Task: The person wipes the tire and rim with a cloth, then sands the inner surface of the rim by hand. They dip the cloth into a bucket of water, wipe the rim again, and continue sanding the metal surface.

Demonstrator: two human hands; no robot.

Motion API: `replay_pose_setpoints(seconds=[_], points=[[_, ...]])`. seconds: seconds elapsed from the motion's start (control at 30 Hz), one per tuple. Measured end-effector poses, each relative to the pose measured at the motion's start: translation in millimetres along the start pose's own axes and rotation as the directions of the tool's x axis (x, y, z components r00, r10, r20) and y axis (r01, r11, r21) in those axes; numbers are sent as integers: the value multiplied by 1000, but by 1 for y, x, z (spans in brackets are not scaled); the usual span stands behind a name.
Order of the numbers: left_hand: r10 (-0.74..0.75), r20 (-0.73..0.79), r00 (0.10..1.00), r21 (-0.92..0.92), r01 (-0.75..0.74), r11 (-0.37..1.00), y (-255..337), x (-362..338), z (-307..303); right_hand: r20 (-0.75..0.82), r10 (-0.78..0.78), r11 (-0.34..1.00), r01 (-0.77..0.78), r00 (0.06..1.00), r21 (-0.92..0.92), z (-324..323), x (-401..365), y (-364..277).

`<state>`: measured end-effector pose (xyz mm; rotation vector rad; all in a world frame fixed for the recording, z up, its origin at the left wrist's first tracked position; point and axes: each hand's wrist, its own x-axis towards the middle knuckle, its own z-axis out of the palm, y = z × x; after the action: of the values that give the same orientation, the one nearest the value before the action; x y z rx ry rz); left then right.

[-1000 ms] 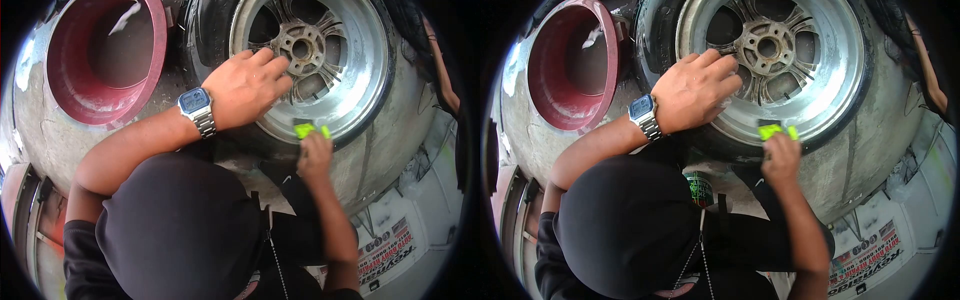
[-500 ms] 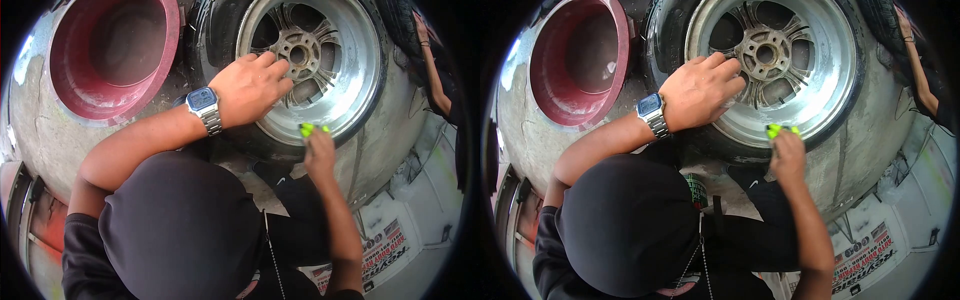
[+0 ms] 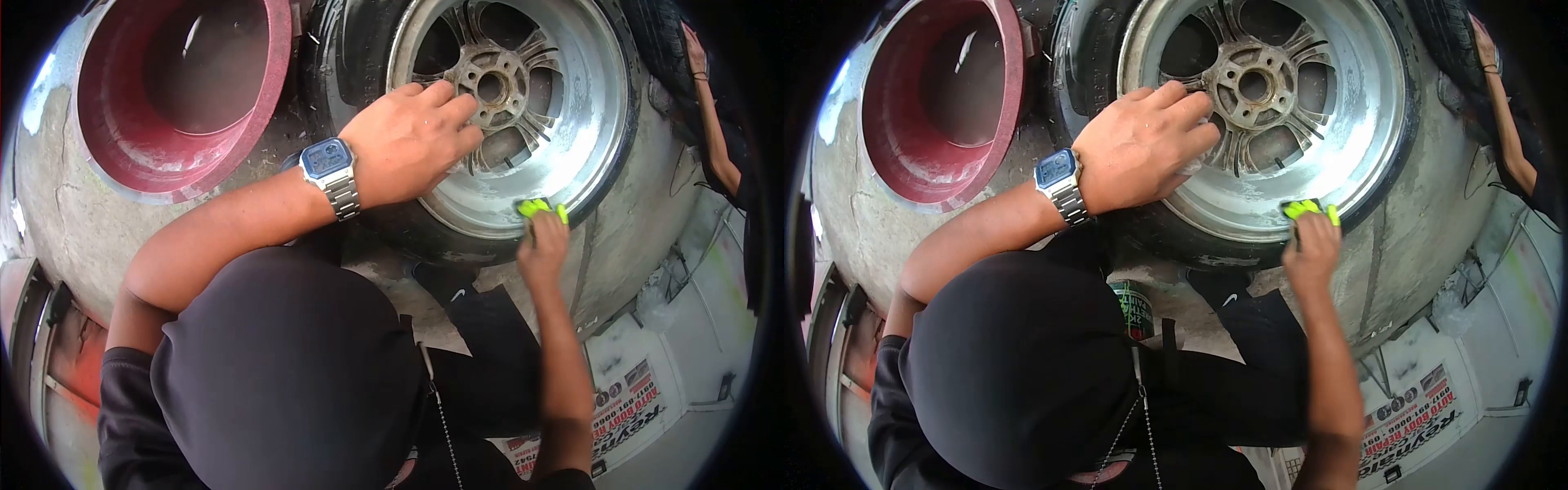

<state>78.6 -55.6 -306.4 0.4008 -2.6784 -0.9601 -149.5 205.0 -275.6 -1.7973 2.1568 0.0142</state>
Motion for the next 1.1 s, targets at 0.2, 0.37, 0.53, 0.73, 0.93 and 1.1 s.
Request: replay_pose_setpoints(seconds=[0.2, 0.37, 0.53, 0.73, 0.93, 1.1], points=[[-16, 23, 1000, 34, 15, 999, 1, 2, 0, 1, -23, 999, 23, 1000, 36, -7, 1, -26], [-24, 23, 999, 28, 23, 999, 0, 4, 3, -148, 157, 981, -137, 976, 138, 17, 6, -85], [-23, -1, 1000, 53, 23, 998, -3, 3, 1, 13, -96, 992, 97, 995, -84, -20, 4, 8], [-23, 10, 1000, 23, 23, 999, 6, 0, 4, -39, 41, 999, -41, 998, 18, 12, -5, -53], [-35, -6, 999, 54, 35, 998, -1, 6, 1, -139, 177, 978, -158, 974, 137, 21, 12, -101], [-36, -40, 999, 31, 37, 999, -1, 1, 2, -4, 25, 997, -25, 1000, -69, 2, 3, -22]])
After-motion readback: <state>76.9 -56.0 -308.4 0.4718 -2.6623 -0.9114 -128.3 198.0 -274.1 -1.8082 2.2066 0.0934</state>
